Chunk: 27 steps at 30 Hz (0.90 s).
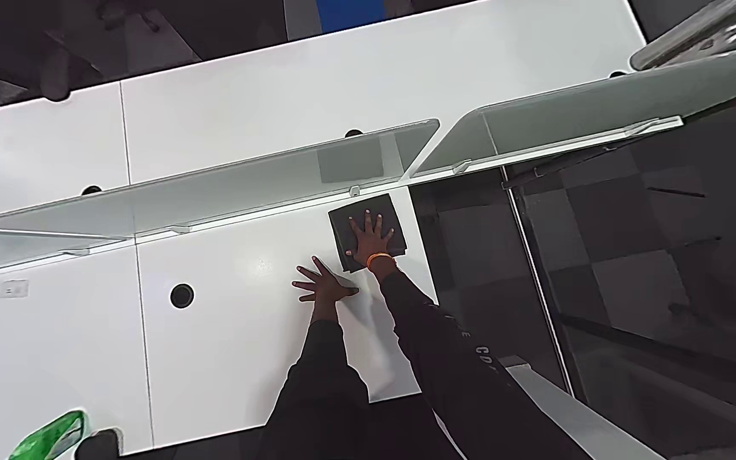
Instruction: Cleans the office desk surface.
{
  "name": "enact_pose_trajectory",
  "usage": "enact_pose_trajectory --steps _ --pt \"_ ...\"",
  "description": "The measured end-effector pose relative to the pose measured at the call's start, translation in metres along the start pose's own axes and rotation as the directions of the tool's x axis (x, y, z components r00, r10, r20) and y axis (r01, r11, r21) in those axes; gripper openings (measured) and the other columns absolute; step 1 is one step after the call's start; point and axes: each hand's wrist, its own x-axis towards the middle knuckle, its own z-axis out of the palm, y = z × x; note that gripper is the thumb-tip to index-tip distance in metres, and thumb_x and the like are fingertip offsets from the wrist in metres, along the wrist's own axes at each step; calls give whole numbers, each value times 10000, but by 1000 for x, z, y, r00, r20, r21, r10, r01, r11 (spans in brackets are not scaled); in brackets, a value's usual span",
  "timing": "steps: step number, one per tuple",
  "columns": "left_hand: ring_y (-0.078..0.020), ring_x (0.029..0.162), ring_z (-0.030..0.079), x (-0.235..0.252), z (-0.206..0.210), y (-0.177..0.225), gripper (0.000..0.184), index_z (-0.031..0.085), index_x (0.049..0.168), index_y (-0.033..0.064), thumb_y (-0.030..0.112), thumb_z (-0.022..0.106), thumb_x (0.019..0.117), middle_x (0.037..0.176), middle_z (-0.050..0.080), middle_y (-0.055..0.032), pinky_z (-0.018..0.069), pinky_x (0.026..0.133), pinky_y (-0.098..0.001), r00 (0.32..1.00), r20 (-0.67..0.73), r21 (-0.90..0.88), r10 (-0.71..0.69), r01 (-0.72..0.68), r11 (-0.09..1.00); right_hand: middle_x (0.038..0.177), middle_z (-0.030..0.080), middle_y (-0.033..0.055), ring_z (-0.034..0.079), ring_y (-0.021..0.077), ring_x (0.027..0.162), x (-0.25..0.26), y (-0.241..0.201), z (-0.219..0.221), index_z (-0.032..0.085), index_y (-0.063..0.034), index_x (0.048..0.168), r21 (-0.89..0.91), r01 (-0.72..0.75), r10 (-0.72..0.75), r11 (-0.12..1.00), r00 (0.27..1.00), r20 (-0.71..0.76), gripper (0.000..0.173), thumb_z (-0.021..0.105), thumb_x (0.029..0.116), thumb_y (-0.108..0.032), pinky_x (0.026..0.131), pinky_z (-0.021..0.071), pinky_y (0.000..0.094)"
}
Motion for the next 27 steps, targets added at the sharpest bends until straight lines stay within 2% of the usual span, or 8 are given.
enact_pose_trajectory --steps 4,8,12,15,19,21,25,27 --pt "-673 1446 -188 1 -2 4 1755 -206 1627 237 589 998 399 1581 -397 -289 277 945 -906 999 21 26 -28 28 999 1751 -58 52 -116 445 1577 24 9 -19 190 -473 1628 -30 80 -80 996 997 -12 952 758 865 -527 1104 48 867" --pt "-667 1450 -186 2 1 4 1762 -208 1626 243 593 998 391 1581 -402 -281 286 942 -901 999 24 21 -37 36 999 1734 169 -37 64 361 1600 42 64 -36 393 -470 1558 -82 231 -239 970 965 -112 760 759 893 -447 1171 87 791" --pt "-661 1450 -199 3 0 6 1762 -197 1628 268 570 1004 375 1584 -407 -267 270 939 -910 998 15 3 -55 55 998 1727 199 -16 118 381 1591 51 97 -62 426 -426 1554 -64 164 -173 984 968 -184 716 750 916 -426 1136 163 821" --pt "-656 1454 -199 2 0 7 1759 -200 1628 267 559 1006 380 1585 -410 -260 269 946 -909 998 20 8 -64 64 998 1729 195 5 115 380 1592 48 96 -58 439 -412 1552 -43 115 -122 992 971 -208 654 707 955 -395 1149 163 806" --pt "-654 1454 -202 2 2 8 1743 -183 1633 269 545 1001 384 1593 -403 -250 260 931 -917 998 7 7 -68 68 998 1715 247 18 127 326 1599 17 91 -27 515 -368 1514 2 73 -70 997 968 -239 568 609 977 -207 1223 134 706" --pt "-656 1455 -196 1 1 8 1733 -176 1635 266 537 1001 392 1597 -396 -250 267 930 -914 998 0 2 -69 69 998 1710 263 29 138 336 1597 -16 95 1 523 -345 1514 2 122 -119 993 971 -207 572 551 981 -140 1241 120 681" --pt "-666 1447 -197 3 3 8 1705 -167 1638 260 530 995 419 1595 -393 -260 243 929 -925 998 -7 -7 -59 59 998 1677 343 42 217 368 1575 -99 112 65 593 -304 1464 -24 289 -289 957 941 -177 582 588 929 -74 1234 167 685" --pt "-672 1450 -174 4 6 6 1621 -157 1641 258 520 960 495 1609 -364 -267 248 914 -924 998 -21 1 -57 57 998 1676 348 31 228 359 1573 -128 119 88 605 -317 1448 -28 311 -311 950 937 -158 607 631 894 -71 1225 175 693"
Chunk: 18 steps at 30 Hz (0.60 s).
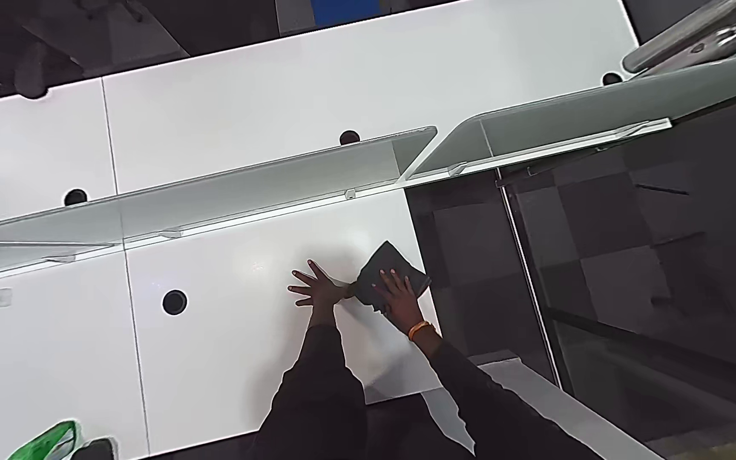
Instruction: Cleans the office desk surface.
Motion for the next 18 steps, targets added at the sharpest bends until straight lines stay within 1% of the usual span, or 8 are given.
enact_pose_trajectory --steps 2,3,5,7,11,12,15,18 --pt "-676 1445 -182 0 1 0 1560 -159 1640 265 474 934 547 1612 -359 -266 237 905 -933 1000 -1 7 -1 1 1000 1685 327 26 217 357 1576 -11 1 4 581 -350 1466 -4 5 -5 1000 1000 23 643 636 892 -65 1215 167 711" --pt "-676 1444 -183 1 1 1 1554 -158 1640 268 471 930 550 1614 -356 -265 234 903 -936 1000 -3 6 0 0 1000 1691 314 18 202 360 1580 -7 3 0 568 -368 1472 -3 8 -7 1000 999 37 656 634 895 -65 1210 151 725" --pt "-681 1444 -173 1 1 0 1604 -160 1640 267 513 948 507 1617 -347 -271 245 903 -933 1000 -3 4 3 -3 1000 1701 289 8 165 379 1585 11 8 -9 542 -393 1486 0 19 -19 1000 998 54 695 649 875 -79 1192 103 763" --pt "-674 1447 -181 1 -1 1 1687 -164 1639 268 533 984 430 1609 -363 -269 254 913 -927 1000 9 1 -3 3 1000 1707 273 10 139 391 1588 37 13 -24 530 -393 1496 8 22 -23 1000 998 53 711 662 862 -98 1181 77 783" --pt "-661 1450 -197 0 -2 1 1699 -164 1639 264 534 988 420 1599 -387 -261 246 934 -921 1000 23 0 -11 11 1000 1723 220 -22 56 345 1606 107 21 -63 474 -426 1529 -7 -42 42 999 997 70 665 622 937 -162 1198 31 763" --pt "-659 1451 -200 0 -2 1 1702 -163 1639 261 539 989 417 1597 -389 -261 248 935 -920 1000 24 -2 -9 10 1000 1723 221 -24 54 340 1606 124 23 -72 489 -424 1519 -7 -57 57 998 997 51 640 646 946 -186 1197 34 765" --pt "-660 1449 -203 4 2 -1 1720 -154 1642 260 546 989 389 1593 -390 -272 242 930 -925 1000 3 -7 2 -2 1000 1709 264 -25 116 365 1596 163 25 -91 543 -405 1485 3 -86 86 996 996 -1 644 727 911 -176 1164 100 807" --pt "-667 1443 -208 4 4 0 1715 -164 1640 259 556 981 398 1590 -400 -264 250 929 -923 1000 -6 4 4 -4 1000 1712 256 -28 120 372 1594 170 22 -90 581 -364 1463 25 -118 119 993 993 -29 653 708 883 -91 1159 109 810"
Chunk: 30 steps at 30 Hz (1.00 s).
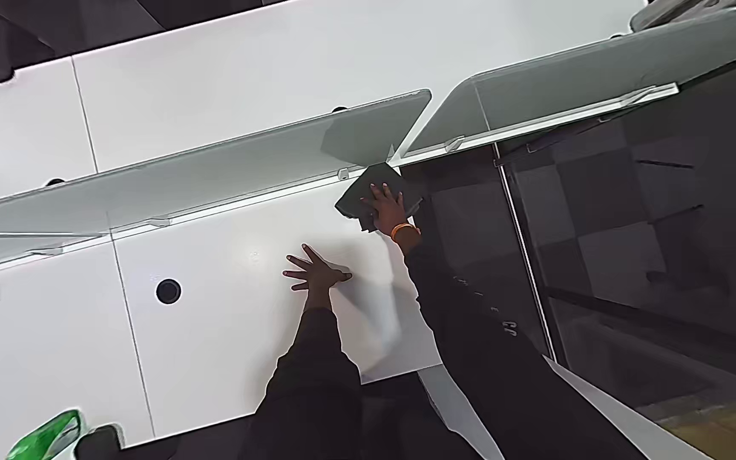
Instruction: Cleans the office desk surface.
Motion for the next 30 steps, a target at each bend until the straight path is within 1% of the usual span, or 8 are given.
enact_pose_trajectory --steps 2,5,7,12,15,21,26,30 --pt "-659 1447 -210 -2 -1 1 1715 -175 1636 268 553 982 402 1589 -405 -258 254 938 -917 1000 4 9 -7 7 1000 1696 301 13 161 388 1584 -23 -4 10 613 -301 1443 17 13 -12 1000 998 -63 652 730 858 -38 1164 126 804" --pt "-660 1445 -216 -3 -2 0 1703 -171 1637 275 550 979 411 1590 -407 -253 250 934 -919 1000 4 4 -3 3 1000 1711 262 -4 91 314 1606 -72 -3 35 562 -333 1487 6 -38 38 999 999 -2 567 591 965 -114 1231 48 711" --pt "-663 1446 -206 -4 -3 0 1700 -164 1639 265 559 980 417 1592 -397 -261 265 933 -916 1000 6 8 1 -1 1000 1704 280 11 123 346 1599 -125 1 57 539 -346 1504 -16 -41 41 999 999 8 575 535 977 -117 1228 70 721" --pt "-661 1453 -189 -2 -3 1 1707 -160 1639 277 556 982 403 1604 -383 -253 280 932 -909 1000 2 11 -13 13 1000 1671 356 46 246 403 1559 -281 20 126 572 -333 1483 -69 -44 43 997 999 -26 642 676 886 -121 1182 169 767" --pt "-662 1454 -186 -6 -6 2 1696 -175 1635 272 559 980 428 1605 -380 -255 289 935 -905 1000 12 28 -18 18 999 1686 321 68 239 412 1559 -323 21 139 513 -359 1525 -115 -143 146 983 989 20 707 686 876 -138 1175 183 759" --pt "-662 1452 -188 -6 -9 3 1703 -161 1639 270 562 985 414 1597 -389 -263 284 938 -903 1000 22 8 -16 16 1000 1732 157 113 103 453 1579 -259 6 116 316 -385 1620 -154 -266 275 952 960 45 777 643 933 -231 1152 117 812" --pt "-657 1453 -197 -6 -7 2 1706 -167 1638 268 545 989 414 1592 -396 -264 281 936 -906 1000 20 -2 -12 12 1000 1737 128 113 65 442 1586 -149 12 57 275 -386 1632 -126 -218 223 968 974 28 635 494 1037 -421 1168 133 793" --pt "-663 1457 -171 -6 -6 2 1697 -156 1641 260 563 977 415 1604 -371 -270 282 941 -901 1000 11 21 -11 10 1000 1748 66 77 18 417 1594 -62 6 21 268 -404 1629 -93 -224 224 970 974 -4 636 524 1048 -448 1161 148 796"
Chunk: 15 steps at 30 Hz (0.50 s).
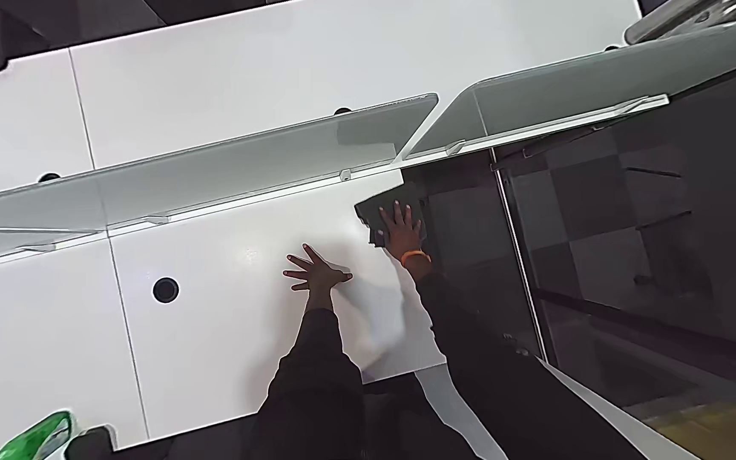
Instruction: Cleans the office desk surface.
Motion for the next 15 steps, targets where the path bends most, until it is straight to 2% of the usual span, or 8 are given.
enact_pose_trajectory --steps 4,6,8,10,12,15 --pt "-662 1454 -183 0 0 0 1690 -158 1640 271 543 983 423 1598 -385 -266 279 930 -910 1000 -1 -18 4 -4 1000 1743 102 86 69 469 1576 33 -18 -20 346 -365 1608 35 24 -22 999 999 -37 650 605 1016 -441 1103 152 853" --pt "-662 1458 -169 -2 -1 0 1678 -161 1639 269 542 979 439 1602 -378 -267 280 934 -906 1000 3 -12 2 -2 1000 1737 129 93 96 477 1569 35 -20 -31 387 -344 1593 72 31 -30 997 999 -15 713 689 956 -451 1095 182 853" --pt "-658 1460 -170 -1 -1 0 1683 -166 1638 272 540 984 439 1604 -377 -263 290 930 -903 1000 2 -19 -1 1 1000 1729 145 120 127 461 1569 36 -19 -35 310 -294 1626 108 3 3 994 999 -48 886 740 889 -532 1106 223 827" --pt "-649 1463 -180 -1 1 0 1692 -165 1638 277 537 987 425 1607 -379 -251 287 929 -905 1000 3 -29 -4 4 1000 1728 122 151 123 442 1576 40 -20 -27 210 -242 1657 123 -57 69 991 993 -96 1031 748 852 -594 1119 225 808" --pt "-648 1464 -177 0 0 -1 1696 -164 1638 279 543 987 420 1605 -380 -252 289 932 -901 1000 7 -23 -9 9 1000 1734 81 151 82 436 1583 47 -25 -17 225 -251 1655 112 -88 100 990 989 -108 942 702 904 -561 1120 178 825" --pt "-663 1452 -187 1 2 -1 1712 -165 1638 283 536 989 398 1598 -392 -255 275 916 -915 1000 2 -23 -7 7 1000 1729 132 141 95 436 1582 50 -29 -9 314 -287 1628 93 -89 104 992 979 -177 730 627 982 -416 1119 164 831"
